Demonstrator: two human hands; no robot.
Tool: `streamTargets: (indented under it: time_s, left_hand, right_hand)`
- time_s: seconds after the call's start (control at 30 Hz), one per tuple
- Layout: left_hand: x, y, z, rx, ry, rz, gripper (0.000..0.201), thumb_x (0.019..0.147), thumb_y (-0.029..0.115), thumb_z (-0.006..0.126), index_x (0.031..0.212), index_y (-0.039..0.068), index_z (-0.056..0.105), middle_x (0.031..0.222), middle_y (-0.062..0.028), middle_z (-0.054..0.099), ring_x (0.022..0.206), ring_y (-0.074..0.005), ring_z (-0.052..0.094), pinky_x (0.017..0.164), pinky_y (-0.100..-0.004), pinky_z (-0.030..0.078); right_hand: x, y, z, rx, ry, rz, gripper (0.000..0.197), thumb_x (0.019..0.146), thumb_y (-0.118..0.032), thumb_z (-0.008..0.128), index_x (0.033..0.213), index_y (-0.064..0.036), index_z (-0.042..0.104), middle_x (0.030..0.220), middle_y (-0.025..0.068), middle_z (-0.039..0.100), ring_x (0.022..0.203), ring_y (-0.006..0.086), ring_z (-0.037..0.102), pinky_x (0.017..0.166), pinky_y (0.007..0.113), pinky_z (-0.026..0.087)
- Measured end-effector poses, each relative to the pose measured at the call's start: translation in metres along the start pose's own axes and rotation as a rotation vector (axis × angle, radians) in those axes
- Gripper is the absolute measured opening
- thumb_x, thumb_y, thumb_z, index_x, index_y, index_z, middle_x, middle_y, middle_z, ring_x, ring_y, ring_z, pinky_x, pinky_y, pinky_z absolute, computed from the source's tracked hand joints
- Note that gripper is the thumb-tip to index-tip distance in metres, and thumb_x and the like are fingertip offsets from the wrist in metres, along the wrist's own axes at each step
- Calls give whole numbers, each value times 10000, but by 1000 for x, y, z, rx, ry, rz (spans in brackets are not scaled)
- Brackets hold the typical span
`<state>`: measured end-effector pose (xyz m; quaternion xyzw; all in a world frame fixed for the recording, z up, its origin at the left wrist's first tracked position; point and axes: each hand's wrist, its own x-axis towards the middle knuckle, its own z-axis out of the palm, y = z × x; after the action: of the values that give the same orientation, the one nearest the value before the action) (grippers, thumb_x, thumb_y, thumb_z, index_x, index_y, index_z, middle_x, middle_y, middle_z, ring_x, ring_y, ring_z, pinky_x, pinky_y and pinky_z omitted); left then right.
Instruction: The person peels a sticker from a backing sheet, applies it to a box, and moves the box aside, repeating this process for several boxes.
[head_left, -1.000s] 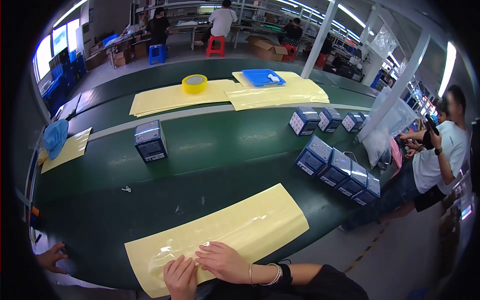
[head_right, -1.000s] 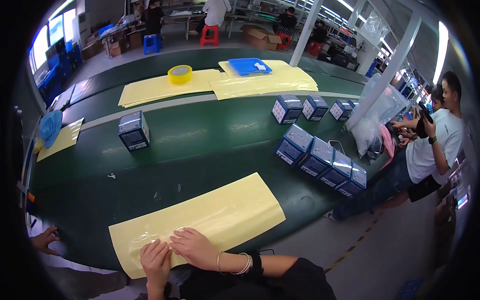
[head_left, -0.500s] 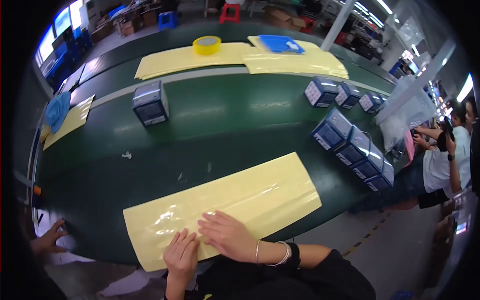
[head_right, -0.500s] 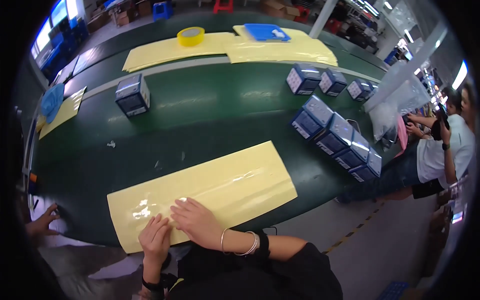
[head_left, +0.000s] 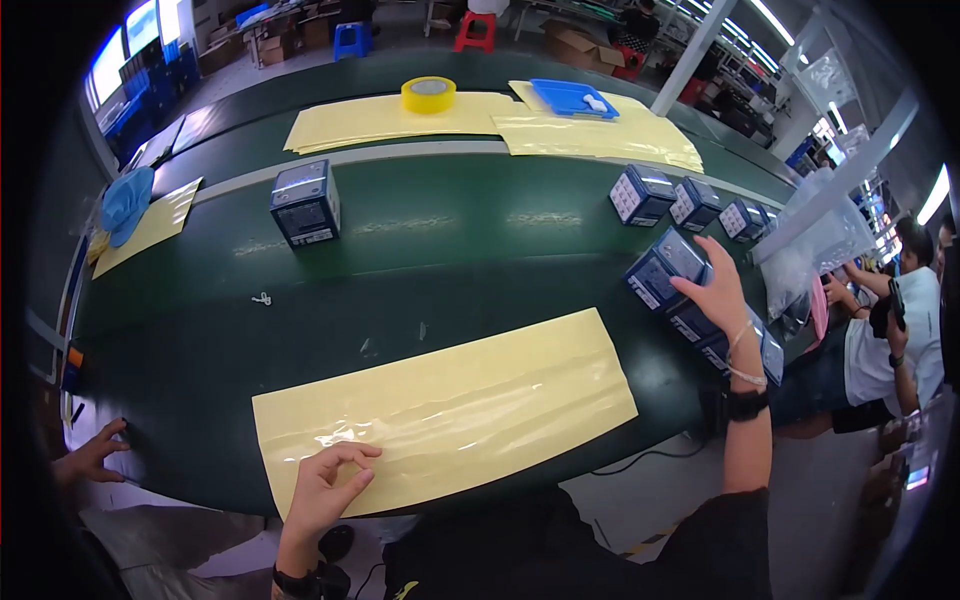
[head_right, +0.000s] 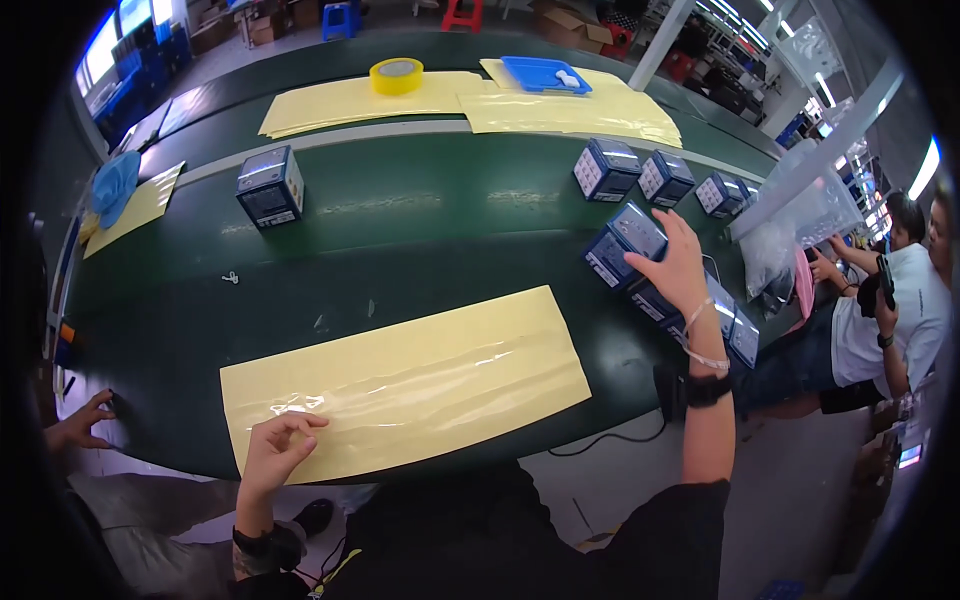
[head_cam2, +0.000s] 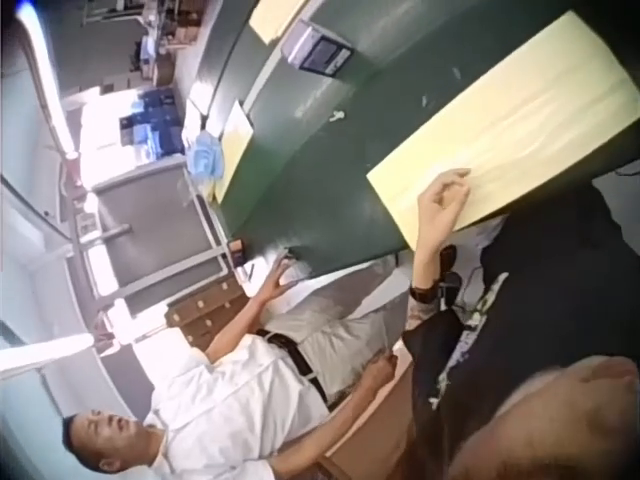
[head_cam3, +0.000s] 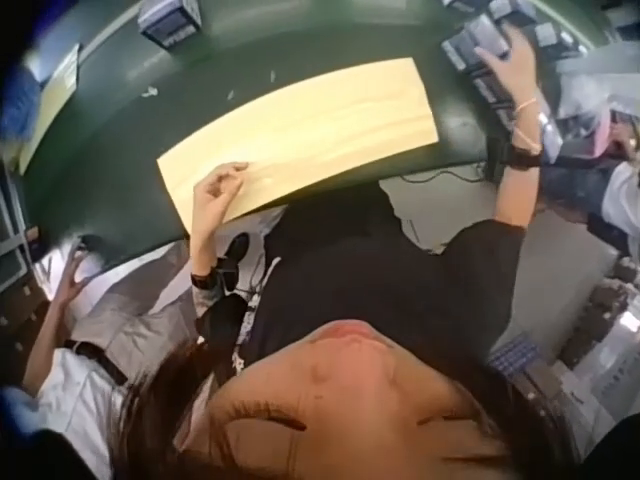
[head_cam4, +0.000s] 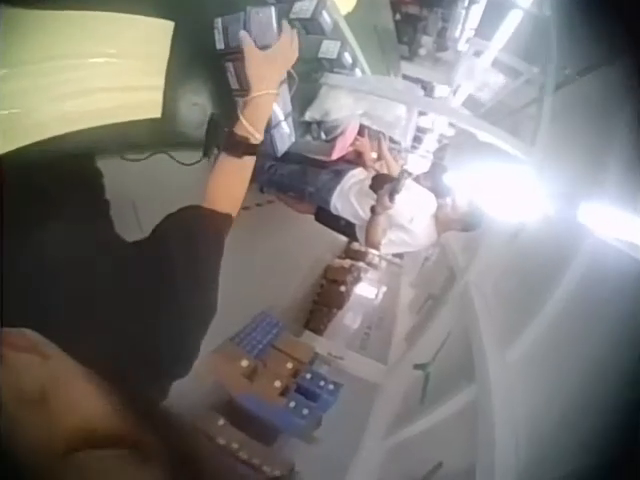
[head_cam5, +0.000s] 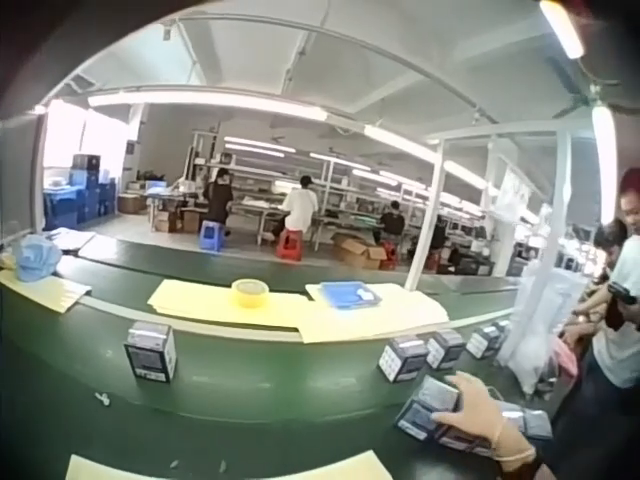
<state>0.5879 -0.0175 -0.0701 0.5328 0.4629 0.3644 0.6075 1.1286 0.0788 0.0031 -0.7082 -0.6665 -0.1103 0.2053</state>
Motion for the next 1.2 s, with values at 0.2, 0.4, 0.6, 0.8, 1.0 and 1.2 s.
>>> streamTargets:
  time_s: [0.2, 0.4, 0.6, 0.8, 1.0, 1.2]
  left_hand:
    - [18, 69, 20, 296, -108, 133, 91, 756, -17, 670, 805, 28, 608, 1056, -127, 663, 1045, -226, 597, 936, -337, 418]
    - [43, 129, 65, 550, -237, 371, 152, 743, 30, 702, 850, 54, 597, 1090, -113, 639, 1026, -272, 590, 913, -343, 427]
    - [91, 102, 102, 829, -143, 754, 189, 745, 94, 726, 854, 74, 572, 1090, -70, 570, 1048, -275, 501, 875, -385, 382]
    - [112, 79, 115, 849, -150, 699, 180, 735, 91, 728, 832, 76, 576, 1028, -55, 556, 1028, -253, 484, 861, -379, 364]
    - [126, 71, 135, 826, -36, 808, 164, 724, 85, 710, 800, 67, 565, 955, -64, 526, 970, -248, 469, 831, -369, 363]
    - [138, 58, 144, 871, 106, 961, 190, 683, 81, 706, 848, 73, 614, 987, -52, 535, 940, -233, 513, 800, -380, 381]
  right_hand:
    - [48, 12, 27, -49, -328, 180, 928, 602, -362, 830, 1361, -62, 389, 1255, 190, 556, 1202, 341, 506, 1039, 373, 362]
    - [39, -93, 5, 467, -161, -255, 711, 575, -206, 828, 1181, -24, 503, 1216, 198, 565, 1085, 323, 580, 914, 378, 468]
    - [-11, -178, 36, 629, -277, -679, 739, 575, -180, 821, 1227, -42, 500, 1335, 196, 465, 1192, 370, 472, 1007, 406, 394]
    - [-19, -170, 57, 619, -251, -685, 810, 572, -195, 814, 1290, -64, 461, 1400, 170, 398, 1264, 377, 393, 1053, 454, 333]
    - [-18, -167, 58, 645, -241, -684, 783, 583, -187, 795, 1281, -63, 465, 1386, 171, 410, 1256, 381, 398, 1052, 457, 330]
    - [-18, -159, 61, 648, -216, -675, 747, 601, -160, 762, 1278, -62, 461, 1377, 179, 414, 1254, 388, 394, 1046, 465, 326]
